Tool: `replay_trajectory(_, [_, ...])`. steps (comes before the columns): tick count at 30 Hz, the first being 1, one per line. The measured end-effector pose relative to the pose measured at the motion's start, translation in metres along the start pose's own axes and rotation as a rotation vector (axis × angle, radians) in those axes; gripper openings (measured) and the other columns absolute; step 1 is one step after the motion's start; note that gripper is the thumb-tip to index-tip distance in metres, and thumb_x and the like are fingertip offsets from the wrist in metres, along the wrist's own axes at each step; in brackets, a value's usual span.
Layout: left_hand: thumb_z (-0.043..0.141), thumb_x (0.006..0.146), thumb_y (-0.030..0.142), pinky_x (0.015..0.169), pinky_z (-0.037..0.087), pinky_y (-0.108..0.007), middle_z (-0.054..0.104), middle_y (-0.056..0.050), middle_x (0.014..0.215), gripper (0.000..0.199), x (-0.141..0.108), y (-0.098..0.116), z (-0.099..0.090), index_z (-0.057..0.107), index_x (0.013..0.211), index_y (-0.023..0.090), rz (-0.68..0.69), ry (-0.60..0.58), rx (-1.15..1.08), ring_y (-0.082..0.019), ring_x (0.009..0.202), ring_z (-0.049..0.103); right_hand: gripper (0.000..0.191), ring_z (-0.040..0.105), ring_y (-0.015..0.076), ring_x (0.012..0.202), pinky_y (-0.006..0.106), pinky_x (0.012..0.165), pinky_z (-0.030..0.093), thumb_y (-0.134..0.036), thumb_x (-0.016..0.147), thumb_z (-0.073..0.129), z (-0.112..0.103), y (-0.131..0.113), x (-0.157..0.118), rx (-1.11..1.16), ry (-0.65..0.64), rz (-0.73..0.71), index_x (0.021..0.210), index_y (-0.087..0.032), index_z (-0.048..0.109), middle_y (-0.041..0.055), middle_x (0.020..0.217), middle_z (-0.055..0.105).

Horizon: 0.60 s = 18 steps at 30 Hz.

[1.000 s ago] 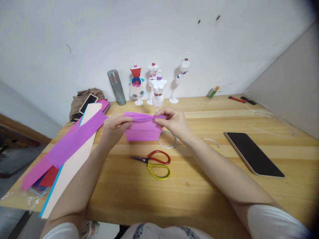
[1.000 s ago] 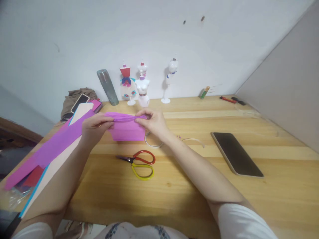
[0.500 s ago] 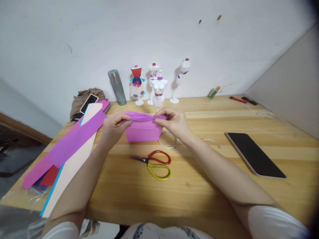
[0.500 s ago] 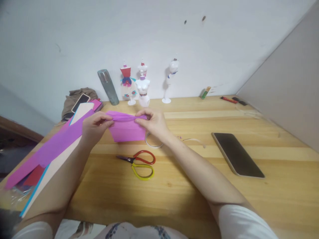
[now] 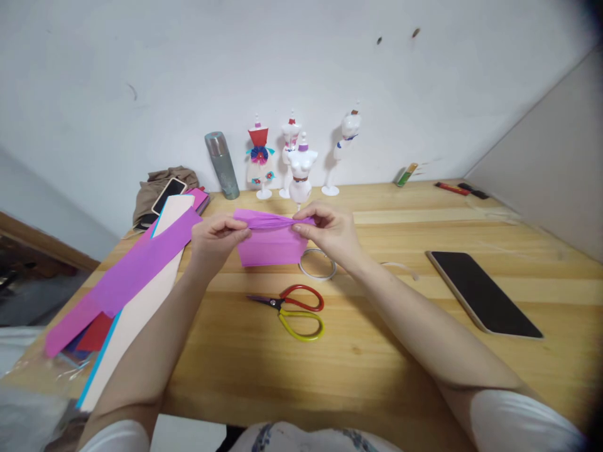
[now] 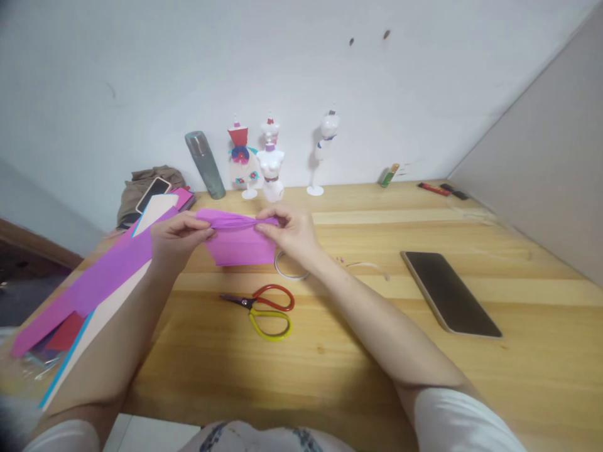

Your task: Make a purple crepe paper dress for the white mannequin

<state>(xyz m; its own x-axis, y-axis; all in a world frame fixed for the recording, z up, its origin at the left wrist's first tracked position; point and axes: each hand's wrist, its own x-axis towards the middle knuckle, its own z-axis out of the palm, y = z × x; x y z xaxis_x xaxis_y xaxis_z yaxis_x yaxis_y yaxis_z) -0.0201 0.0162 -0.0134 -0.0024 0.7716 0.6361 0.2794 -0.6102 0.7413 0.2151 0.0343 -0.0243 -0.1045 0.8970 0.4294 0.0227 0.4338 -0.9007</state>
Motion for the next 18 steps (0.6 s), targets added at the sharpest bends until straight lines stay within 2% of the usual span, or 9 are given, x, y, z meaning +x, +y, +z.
replay_trajectory(5, [0.082,0.063,0.017,0.058,0.056,-0.026,0.069,0.0,0.064,0.01,-0.0001,0.0024,0.0046,0.073,0.066,0.018,-0.071,0.049,-0.148,-0.013,0.06,0.065,0.011,0.065,0.0177,0.074,0.032,0.065,0.052,-0.028,0.069,0.078,0.0002,-0.0009,-0.0009,-0.024,-0.012,0.01,0.076,-0.022,0.072,0.0023,0.077,0.07])
replay_trajectory(9, [0.082,0.062,0.018,0.055,0.056,-0.025,0.068,0.001,0.061,0.011,0.0001,0.0027,0.0064,0.072,0.067,0.018,-0.138,0.045,-0.238,-0.013,0.055,0.066,0.011,0.065,0.0182,0.075,0.032,0.065,0.052,-0.029,0.069,0.078,0.0003,-0.0005,-0.0007,-0.019,-0.01,0.0,0.075,-0.023,0.072,0.0028,0.078,0.07])
replay_trajectory(18, [0.084,0.062,0.026,0.055,0.059,-0.025,0.069,0.0,0.058,0.02,0.0004,0.007,0.0075,0.068,0.068,0.017,-0.211,-0.034,-0.162,-0.015,0.055,0.069,0.016,0.065,0.0185,0.074,0.033,0.066,0.053,-0.033,0.067,0.079,0.0003,0.0009,0.0005,-0.01,0.002,0.035,0.074,-0.022,0.07,0.0026,0.076,0.069])
